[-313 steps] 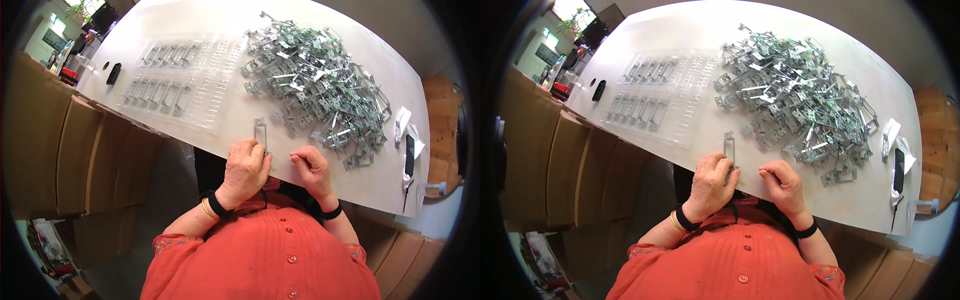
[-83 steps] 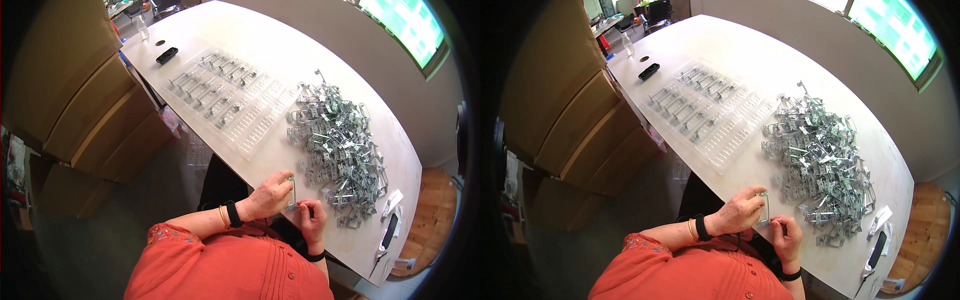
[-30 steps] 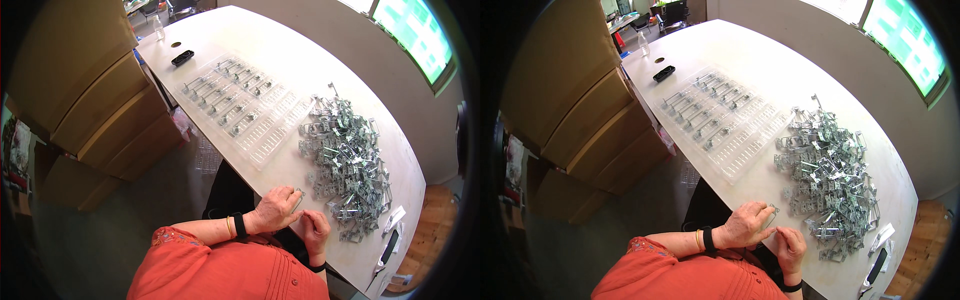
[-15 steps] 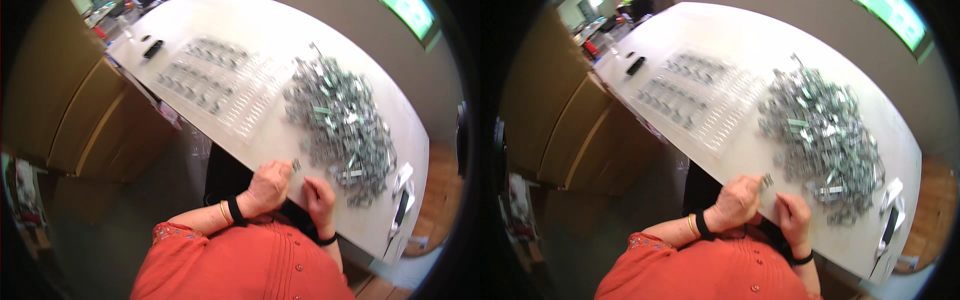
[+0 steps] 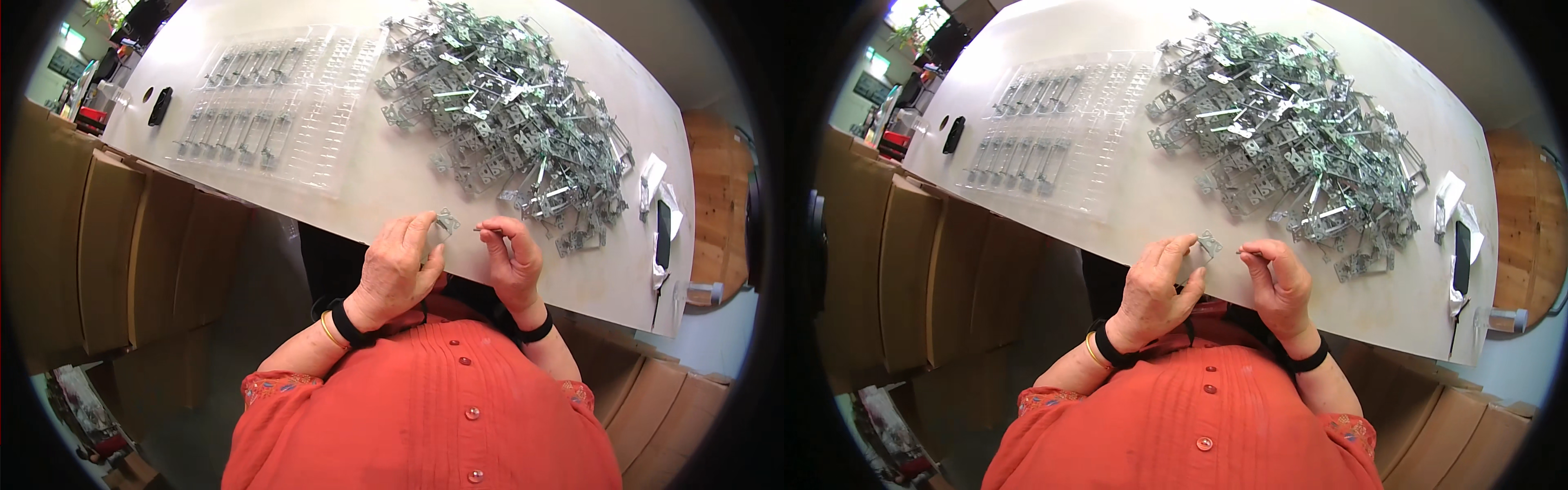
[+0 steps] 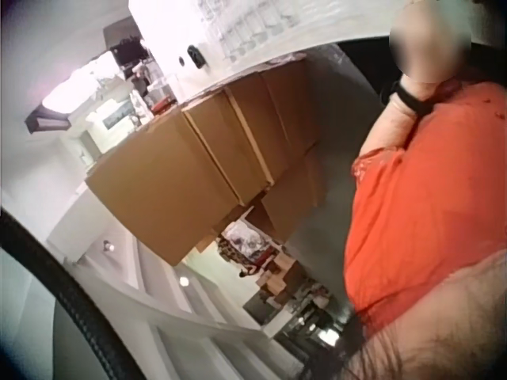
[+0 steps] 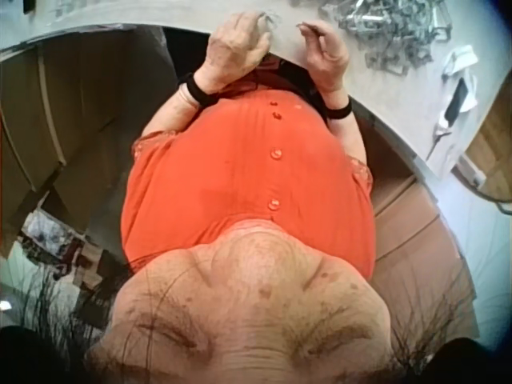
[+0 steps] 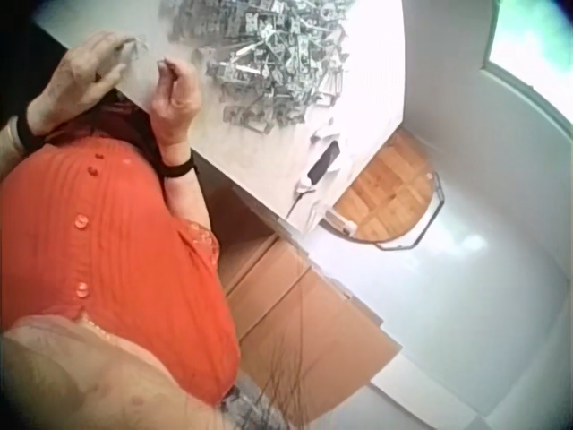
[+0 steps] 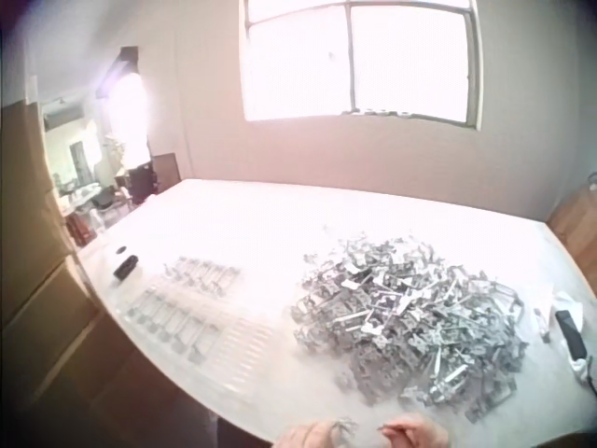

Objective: The person picks small metal brackets from a pile on a table and places them into a clear plastic organizer tray. They handle the items one by one, orienting them before placing them into the designated slots.

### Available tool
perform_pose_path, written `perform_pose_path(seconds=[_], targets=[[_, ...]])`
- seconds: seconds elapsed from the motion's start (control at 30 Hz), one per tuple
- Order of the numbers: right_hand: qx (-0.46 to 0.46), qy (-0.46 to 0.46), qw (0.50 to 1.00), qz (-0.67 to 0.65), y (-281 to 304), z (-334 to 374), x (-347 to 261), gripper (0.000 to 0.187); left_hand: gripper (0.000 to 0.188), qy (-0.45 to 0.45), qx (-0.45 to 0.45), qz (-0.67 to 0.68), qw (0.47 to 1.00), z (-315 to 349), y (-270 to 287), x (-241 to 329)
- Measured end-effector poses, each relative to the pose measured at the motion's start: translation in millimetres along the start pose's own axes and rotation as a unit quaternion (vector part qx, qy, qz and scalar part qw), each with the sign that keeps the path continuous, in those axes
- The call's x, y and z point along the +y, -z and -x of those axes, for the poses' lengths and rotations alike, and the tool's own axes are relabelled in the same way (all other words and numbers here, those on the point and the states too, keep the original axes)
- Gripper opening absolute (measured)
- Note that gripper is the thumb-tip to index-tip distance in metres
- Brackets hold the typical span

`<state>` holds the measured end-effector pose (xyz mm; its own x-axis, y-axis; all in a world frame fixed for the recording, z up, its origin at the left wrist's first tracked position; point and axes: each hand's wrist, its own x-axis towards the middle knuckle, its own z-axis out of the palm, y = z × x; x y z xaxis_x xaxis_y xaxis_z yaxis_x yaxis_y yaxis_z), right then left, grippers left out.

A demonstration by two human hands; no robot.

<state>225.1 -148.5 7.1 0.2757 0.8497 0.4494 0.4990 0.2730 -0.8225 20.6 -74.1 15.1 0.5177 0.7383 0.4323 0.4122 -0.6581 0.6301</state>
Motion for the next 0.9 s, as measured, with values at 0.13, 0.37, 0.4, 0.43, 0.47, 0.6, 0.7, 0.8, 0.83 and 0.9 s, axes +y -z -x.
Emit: perform_pose_path(seconds=[0.13,0.37,0.4,0.43,0.47,0.6,0.7,0.8,0.83,0.9], targets=[[-0.001,0.022,1.0,0.014,-0.1,-2.1,0.5,0.017,0.05,0.007,-0.009,0.023,1.0,-1.3,-3.6,1.4],[-0.007,0.027,1.0,0.007,-1.4,-2.1,3.5,0.018,0.051,0.008,-0.016,0.033,0.999,-3.2,-2.4,2.7],[-0.01,0.026,1.0,0.005,-3.1,-2.9,3.7,0.019,0.051,0.016,-0.018,0.035,0.999,-2.8,-2.0,2.8],[-0.014,0.026,1.0,0.002,-3.3,-3.1,4.0,0.019,0.051,0.013,-0.018,0.035,0.999,-2.7,-3.1,2.8],[-0.013,0.027,1.0,0.01,-2.0,-2.6,4.7,0.019,0.051,0.01,-0.017,0.035,0.999,-2.5,-4.4,2.5],[-0.016,0.025,0.999,0.021,-2.6,-2.3,4.3,0.019,0.051,0.002,-0.016,0.031,0.999,-2.6,-5.0,2.0],[-0.021,0.026,0.999,0.03,-2.4,-2.4,5.3,0.019,0.051,-0.013,-0.005,0.035,0.999,-1.2,-7.6,0.3],[-0.023,0.03,0.999,0.036,-3.1,-3.4,5.2,0.019,0.051,-0.005,-0.009,0.039,0.999,-1.2,-7.3,2.5],[-0.024,0.031,0.999,0.038,-3.0,-3.7,4.8,0.019,0.051,-0.003,-0.011,0.039,0.999,-1.4,-6.6,2.8],[-0.029,0.025,0.998,0.048,-2.4,-3.9,2.1,0.019,0.05,0.0,-0.016,0.039,0.999,-2.0,-4.9,3.0]])
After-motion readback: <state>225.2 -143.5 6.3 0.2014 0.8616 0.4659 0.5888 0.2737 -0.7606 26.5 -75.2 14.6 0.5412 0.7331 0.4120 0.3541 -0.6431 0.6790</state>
